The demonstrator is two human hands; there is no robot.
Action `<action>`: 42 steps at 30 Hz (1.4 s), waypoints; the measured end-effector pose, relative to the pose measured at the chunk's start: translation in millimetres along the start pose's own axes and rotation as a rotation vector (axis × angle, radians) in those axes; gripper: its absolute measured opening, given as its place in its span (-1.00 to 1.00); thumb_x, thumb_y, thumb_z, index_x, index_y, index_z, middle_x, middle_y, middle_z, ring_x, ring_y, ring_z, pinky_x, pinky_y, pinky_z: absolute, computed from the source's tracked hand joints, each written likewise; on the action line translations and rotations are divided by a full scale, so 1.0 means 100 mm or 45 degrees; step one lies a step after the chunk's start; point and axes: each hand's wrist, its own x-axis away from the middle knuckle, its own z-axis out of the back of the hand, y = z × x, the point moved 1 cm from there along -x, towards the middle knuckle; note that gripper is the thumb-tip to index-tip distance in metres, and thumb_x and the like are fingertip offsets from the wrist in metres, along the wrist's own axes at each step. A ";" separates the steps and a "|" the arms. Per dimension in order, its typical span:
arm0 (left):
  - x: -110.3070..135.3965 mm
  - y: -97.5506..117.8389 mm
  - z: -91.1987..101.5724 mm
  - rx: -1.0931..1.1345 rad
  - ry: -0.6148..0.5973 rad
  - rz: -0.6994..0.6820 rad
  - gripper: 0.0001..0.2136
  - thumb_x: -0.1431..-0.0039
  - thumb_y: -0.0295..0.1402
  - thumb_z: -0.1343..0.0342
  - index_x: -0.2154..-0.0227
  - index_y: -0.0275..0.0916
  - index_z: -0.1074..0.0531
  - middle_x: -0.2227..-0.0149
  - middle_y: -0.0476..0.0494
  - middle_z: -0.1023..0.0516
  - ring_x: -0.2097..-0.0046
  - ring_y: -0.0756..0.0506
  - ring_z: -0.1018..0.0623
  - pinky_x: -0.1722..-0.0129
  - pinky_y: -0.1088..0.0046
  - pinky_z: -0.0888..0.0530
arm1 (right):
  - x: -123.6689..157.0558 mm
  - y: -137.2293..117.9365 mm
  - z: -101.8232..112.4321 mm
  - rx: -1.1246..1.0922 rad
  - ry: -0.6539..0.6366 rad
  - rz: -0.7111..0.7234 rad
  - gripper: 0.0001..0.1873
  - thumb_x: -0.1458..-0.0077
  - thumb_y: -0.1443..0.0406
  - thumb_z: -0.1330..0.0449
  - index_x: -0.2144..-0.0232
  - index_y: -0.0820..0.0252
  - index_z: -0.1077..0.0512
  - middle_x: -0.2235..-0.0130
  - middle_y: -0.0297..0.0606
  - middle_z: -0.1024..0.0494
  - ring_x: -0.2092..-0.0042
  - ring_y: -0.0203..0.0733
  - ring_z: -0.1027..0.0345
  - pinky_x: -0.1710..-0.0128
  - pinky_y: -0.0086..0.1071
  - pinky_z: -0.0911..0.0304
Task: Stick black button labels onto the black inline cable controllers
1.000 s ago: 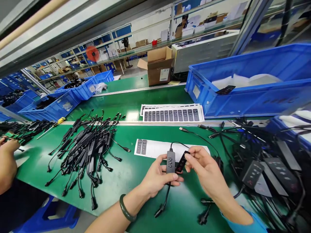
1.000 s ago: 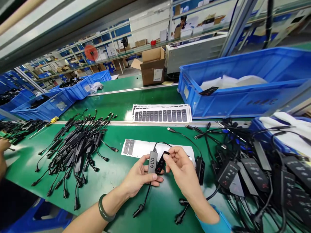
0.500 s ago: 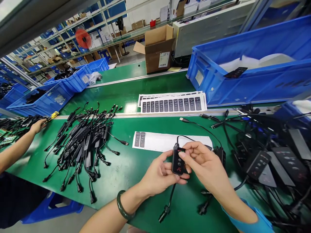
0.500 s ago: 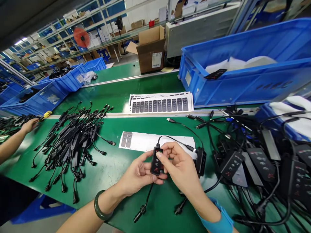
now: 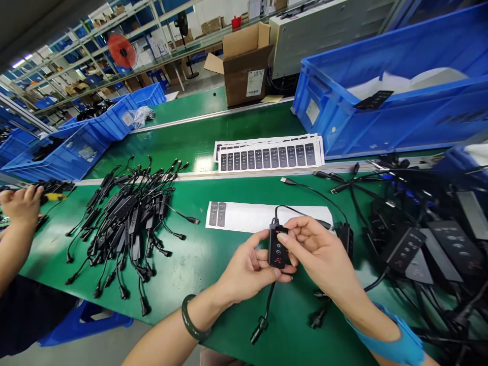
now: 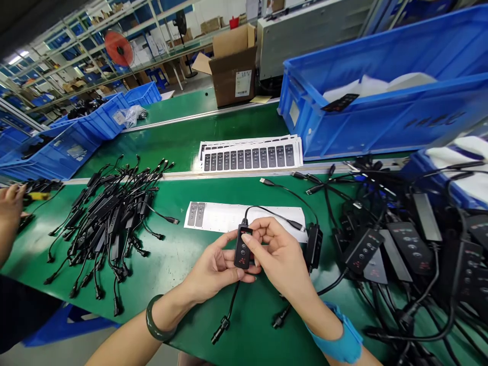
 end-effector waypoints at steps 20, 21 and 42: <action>0.01 0.01 -0.01 -0.066 -0.018 -0.034 -0.31 -0.06 -0.26 -0.31 -0.23 -0.20 -0.16 0.15 -0.27 -0.60 0.07 -0.23 -0.59 0.05 0.15 -0.50 | 0.01 0.04 0.00 0.054 0.006 -0.020 -0.74 0.00 0.16 -0.31 0.32 0.12 -0.35 0.52 -0.49 -0.31 0.64 -0.40 -0.24 0.71 -0.52 -0.26; 0.01 0.01 -0.01 -0.075 -0.017 -0.042 -0.31 -0.07 -0.26 -0.30 -0.23 -0.20 -0.16 0.15 -0.27 -0.60 0.07 -0.23 -0.59 0.05 0.15 -0.50 | 0.01 0.05 0.00 0.056 0.009 -0.017 -0.74 0.00 0.16 -0.31 0.32 0.12 -0.35 0.53 -0.49 -0.31 0.64 -0.40 -0.24 0.71 -0.52 -0.25; -0.03 0.06 -0.03 -0.046 0.061 0.018 -0.46 0.08 -0.45 -0.33 -0.03 -0.27 -0.38 0.27 -0.18 -0.60 0.24 -0.12 -0.62 0.21 0.37 -0.52 | -0.04 0.17 0.02 0.191 -0.165 -0.203 -0.27 0.15 0.09 -0.36 -0.05 0.09 -0.19 0.26 -0.35 -0.35 0.45 -0.31 -0.29 0.50 -0.39 -0.34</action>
